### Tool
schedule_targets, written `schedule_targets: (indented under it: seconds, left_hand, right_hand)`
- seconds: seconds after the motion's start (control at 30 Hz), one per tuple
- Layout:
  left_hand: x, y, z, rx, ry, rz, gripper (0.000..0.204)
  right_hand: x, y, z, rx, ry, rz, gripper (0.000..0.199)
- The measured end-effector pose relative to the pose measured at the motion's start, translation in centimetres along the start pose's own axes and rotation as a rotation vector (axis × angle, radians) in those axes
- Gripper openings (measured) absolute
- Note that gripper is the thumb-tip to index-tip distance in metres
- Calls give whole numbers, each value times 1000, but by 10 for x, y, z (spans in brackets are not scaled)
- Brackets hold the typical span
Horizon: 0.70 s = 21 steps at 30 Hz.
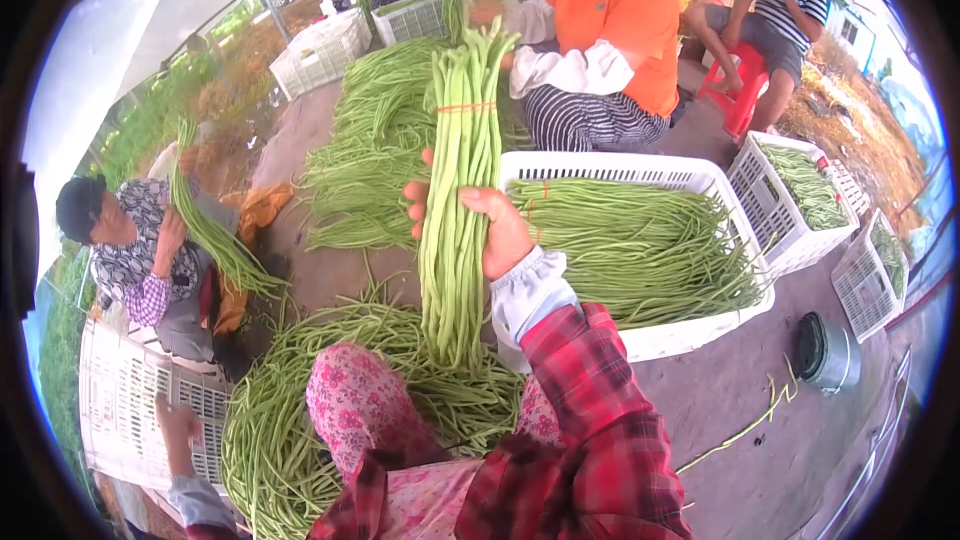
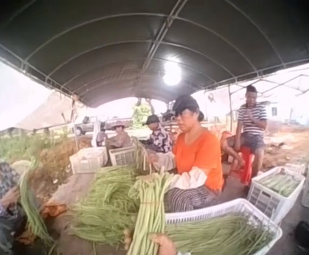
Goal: Sorting and bundling long green beans (cowpeas) into plastic crates for transport.
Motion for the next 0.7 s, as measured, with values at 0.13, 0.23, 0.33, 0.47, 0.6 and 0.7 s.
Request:
schedule_targets:
  seconds: [0.13, 0.23, 0.33, 0.47, 0.6, 0.7]
  left_hand:
    - [-27, 8, 1, 224, -226, -525, 79]
    - [38, -18, 34, 425, -695, -863, 71]
    - [143, -80, 88, 38, -995, -425, 54]
    - [245, -187, 202, -694, -1096, 64, 49]
    - [276, -265, 292, -979, -1038, 170, 77]
    - [282, -283, 315, -1188, -931, 363, 90]
  right_hand:
    - [2, -8, 4, -88, -16, -95, 70]
    - [8, -11, 6, -67, -51, -87, 69]
    - [13, -12, 8, -44, -63, -53, 60]
    - [16, -12, 8, 0, -34, -2, 48]
    - [16, -7, 6, 99, -17, 5, 46]
    - [7, -7, 1, 83, 39, 82, 44]
Point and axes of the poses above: each hand's wrist, its own z-axis away from the middle knuckle, its own y-axis out of the back of the hand, x = y × z, the point moved 5 cm from there along -z, towards the middle knuckle, and after that the axes turned 11 degrees about y, right-handed, at the moved point
